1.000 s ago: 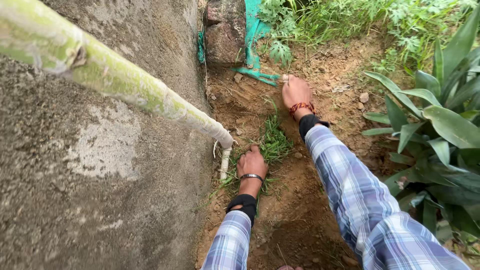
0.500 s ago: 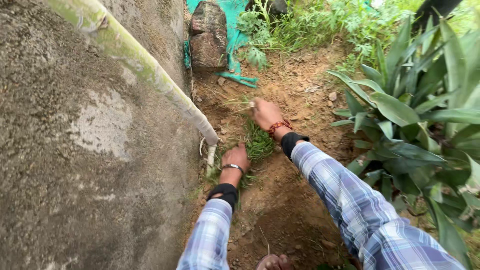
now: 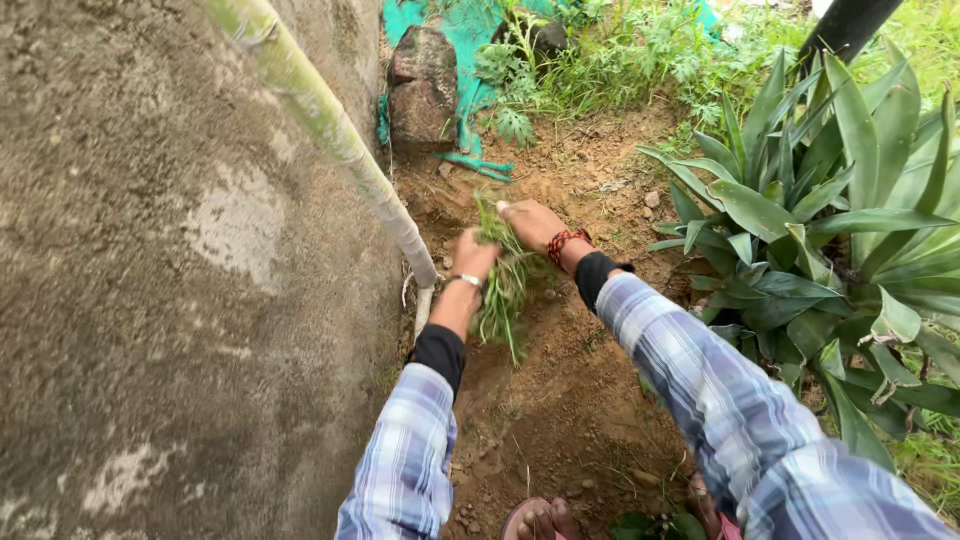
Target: The person pulls grass and weeds from the soil around plants by hand and clears the dirt.
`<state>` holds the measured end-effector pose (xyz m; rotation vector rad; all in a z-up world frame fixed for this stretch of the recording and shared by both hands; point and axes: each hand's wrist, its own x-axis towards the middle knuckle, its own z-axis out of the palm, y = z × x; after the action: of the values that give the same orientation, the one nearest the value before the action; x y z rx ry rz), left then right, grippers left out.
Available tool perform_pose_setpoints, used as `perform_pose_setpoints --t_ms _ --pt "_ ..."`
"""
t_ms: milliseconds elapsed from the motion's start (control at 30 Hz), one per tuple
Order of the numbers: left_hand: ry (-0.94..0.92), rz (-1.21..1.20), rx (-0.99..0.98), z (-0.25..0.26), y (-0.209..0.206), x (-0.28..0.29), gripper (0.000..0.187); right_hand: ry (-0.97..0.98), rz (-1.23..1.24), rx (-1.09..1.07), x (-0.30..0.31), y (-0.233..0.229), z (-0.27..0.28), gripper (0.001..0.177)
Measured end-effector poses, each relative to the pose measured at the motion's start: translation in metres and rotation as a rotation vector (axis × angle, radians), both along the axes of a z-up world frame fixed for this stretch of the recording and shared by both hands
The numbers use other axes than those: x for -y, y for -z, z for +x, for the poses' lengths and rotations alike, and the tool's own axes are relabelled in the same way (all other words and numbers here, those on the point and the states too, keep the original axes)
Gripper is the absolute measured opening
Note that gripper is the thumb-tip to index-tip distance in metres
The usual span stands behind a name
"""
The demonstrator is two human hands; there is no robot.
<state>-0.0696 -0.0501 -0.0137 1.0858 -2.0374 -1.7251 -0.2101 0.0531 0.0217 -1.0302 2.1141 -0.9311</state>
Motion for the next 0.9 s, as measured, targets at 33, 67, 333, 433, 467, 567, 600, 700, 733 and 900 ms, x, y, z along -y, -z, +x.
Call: perform_pose_setpoints --t_ms 33,67,333,433,467,567,600,700,733,900 --pt "-0.089 0.151 -0.108 -0.006 0.009 0.005 0.027 0.067 0.034 0.025 -0.001 0.001 0.005 0.061" --pt "-0.093 0.151 -0.108 -0.010 0.019 0.010 0.027 0.137 0.067 0.051 -0.001 0.000 0.011 0.074" --pt "-0.339 0.383 -0.109 -0.021 0.033 0.030 0.035 0.191 -0.374 0.476 -0.014 -0.058 0.069 0.068" --pt "-0.354 0.474 -0.195 -0.039 0.014 0.029 0.041 0.360 -0.370 0.442 -0.003 -0.057 0.065 0.069" --pt "-0.359 0.484 -0.181 -0.045 0.010 0.029 0.041 0.485 -0.383 0.386 0.000 -0.048 0.064 0.070" --pt "-0.265 0.358 -0.141 -0.055 -0.007 0.028 0.045 0.615 -0.549 0.322 0.018 -0.022 0.045 0.081" --pt "-0.296 0.389 -0.118 -0.056 -0.014 0.026 0.046 0.620 -0.536 0.329 0.020 -0.015 0.041 0.081" --pt "-0.341 0.414 -0.065 -0.063 -0.033 0.012 0.048 0.717 -0.354 0.368 0.020 -0.011 0.037 0.082" --pt "-0.344 0.395 -0.040 -0.064 -0.036 0.009 0.048 0.735 -0.343 0.460 0.017 -0.014 0.038 0.083" --pt "-0.347 0.476 -0.079 -0.070 -0.041 0.002 0.051 0.773 -0.379 0.501 0.004 -0.052 0.042 0.081"
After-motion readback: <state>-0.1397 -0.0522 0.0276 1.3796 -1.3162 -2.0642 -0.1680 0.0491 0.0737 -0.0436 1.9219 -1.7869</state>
